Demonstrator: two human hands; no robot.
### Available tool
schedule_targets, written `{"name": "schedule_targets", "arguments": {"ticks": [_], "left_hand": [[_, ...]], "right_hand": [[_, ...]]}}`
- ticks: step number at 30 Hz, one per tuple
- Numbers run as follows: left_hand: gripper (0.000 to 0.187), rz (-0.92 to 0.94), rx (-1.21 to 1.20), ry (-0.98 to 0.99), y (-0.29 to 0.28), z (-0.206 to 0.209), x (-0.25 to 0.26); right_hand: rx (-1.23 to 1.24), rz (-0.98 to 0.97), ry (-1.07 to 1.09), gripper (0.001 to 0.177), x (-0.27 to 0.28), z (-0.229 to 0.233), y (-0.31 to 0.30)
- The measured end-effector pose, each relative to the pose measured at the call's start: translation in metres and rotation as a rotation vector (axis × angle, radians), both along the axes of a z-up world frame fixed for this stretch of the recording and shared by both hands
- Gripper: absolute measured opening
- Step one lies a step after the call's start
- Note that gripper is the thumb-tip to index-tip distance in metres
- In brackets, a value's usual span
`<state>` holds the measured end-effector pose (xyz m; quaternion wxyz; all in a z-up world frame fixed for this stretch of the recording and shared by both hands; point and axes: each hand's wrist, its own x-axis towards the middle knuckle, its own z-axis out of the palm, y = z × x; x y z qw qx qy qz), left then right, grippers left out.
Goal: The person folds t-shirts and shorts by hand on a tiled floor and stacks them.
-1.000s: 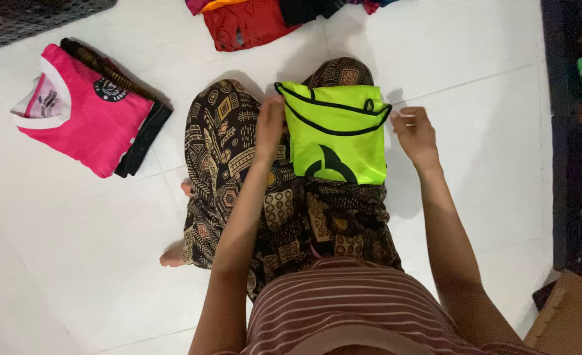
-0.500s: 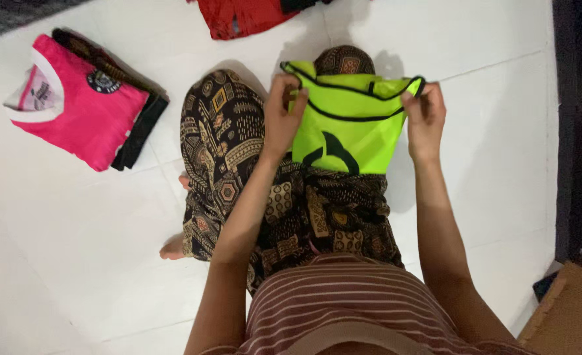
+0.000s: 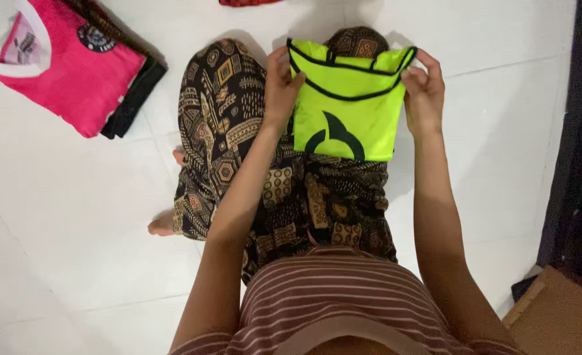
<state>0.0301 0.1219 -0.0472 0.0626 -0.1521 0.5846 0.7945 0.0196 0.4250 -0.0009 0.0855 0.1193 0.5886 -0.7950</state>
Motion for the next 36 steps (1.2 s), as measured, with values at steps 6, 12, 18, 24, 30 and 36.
{"name": "schedule_targets", "arguments": {"ticks": [6,12,18,24,30,36], "left_hand": [[0.052,-0.098,-0.716,0.01,0.004,-0.039,0.026],[0.042,-0.172,-0.851,0.057,0.007,0.007,0.041],[0.034,-0.054,-0.658,0.082,0.031,0.059,0.003],[0.037,-0.097,-0.585,0.135,0.098,0.058,-0.081],[0.053,-0.186,-0.542,0.178,0.207,-0.004,-0.141],[0.077,-0.112,-0.652,0.291,0.219,-0.069,-0.126]], "right_hand": [[0.373,-0.164,-0.556,0.044,0.011,-0.001,-0.016],[0.333,0.228,-0.399,0.042,0.048,0.029,-0.015],[0.069,0.078,-0.202,0.048,0.039,0.041,-0.023],[0.091,-0.121,-0.035,0.053,-0.01,0.05,0.034],[0.208,-0.146,0.055,0.053,-0.042,0.05,0.133],[0.742,-0.261,-0.374,0.038,-0.063,-0.047,0.204]]}}
